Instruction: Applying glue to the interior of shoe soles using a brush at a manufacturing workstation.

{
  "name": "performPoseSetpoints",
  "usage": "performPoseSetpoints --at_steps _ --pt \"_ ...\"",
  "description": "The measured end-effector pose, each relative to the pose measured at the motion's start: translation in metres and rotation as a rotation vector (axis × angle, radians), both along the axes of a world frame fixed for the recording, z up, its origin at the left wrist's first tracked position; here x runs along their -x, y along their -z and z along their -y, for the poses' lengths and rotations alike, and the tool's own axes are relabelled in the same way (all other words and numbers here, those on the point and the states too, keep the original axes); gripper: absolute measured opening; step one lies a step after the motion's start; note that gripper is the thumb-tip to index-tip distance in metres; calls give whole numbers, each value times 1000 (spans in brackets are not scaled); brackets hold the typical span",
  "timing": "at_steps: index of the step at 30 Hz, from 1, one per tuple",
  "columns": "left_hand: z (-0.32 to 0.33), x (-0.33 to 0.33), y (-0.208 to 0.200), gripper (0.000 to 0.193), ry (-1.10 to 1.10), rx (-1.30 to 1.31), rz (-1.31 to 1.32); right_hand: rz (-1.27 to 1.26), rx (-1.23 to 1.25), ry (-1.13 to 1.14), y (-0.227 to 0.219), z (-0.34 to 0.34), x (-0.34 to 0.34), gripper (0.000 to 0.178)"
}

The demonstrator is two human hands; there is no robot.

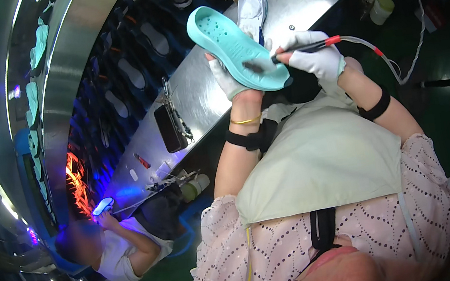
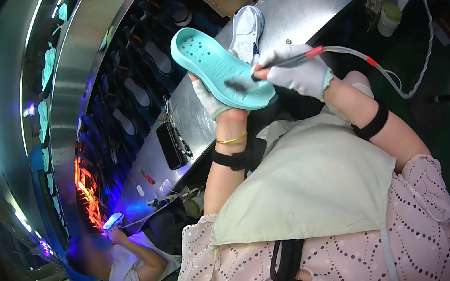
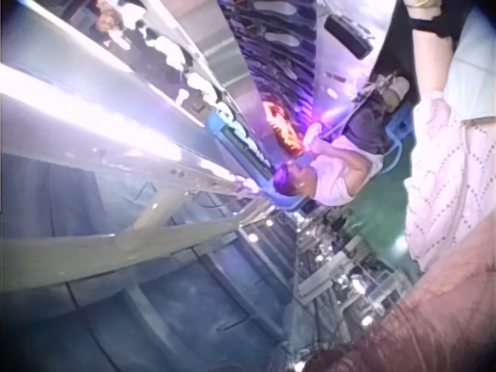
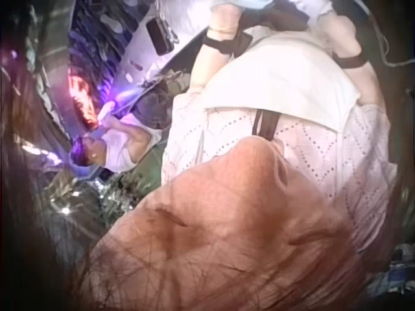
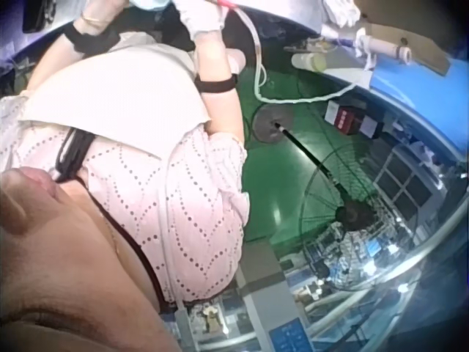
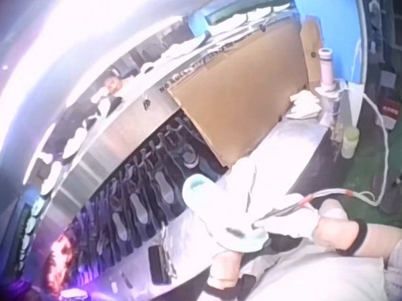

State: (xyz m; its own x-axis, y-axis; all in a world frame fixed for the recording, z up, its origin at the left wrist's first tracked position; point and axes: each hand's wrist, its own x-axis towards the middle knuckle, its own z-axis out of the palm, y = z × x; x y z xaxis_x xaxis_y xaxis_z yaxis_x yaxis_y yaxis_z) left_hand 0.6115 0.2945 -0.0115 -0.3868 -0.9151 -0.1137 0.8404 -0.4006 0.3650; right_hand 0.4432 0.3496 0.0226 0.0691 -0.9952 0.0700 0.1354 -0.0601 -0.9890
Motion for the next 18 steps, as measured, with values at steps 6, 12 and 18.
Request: performPoseSetpoints --at_steps 6,12,18 --pt "-21 17 -14 71 -64 103 114 -64 281 19 -5 -3 -7 13" --pt "-4 13 -13 74 17 148 -79 -77 244 54 1 7 -11 8" --pt "26 -9 3 77 296 121 -266 -311 263 -72 -12 8 -26 7"
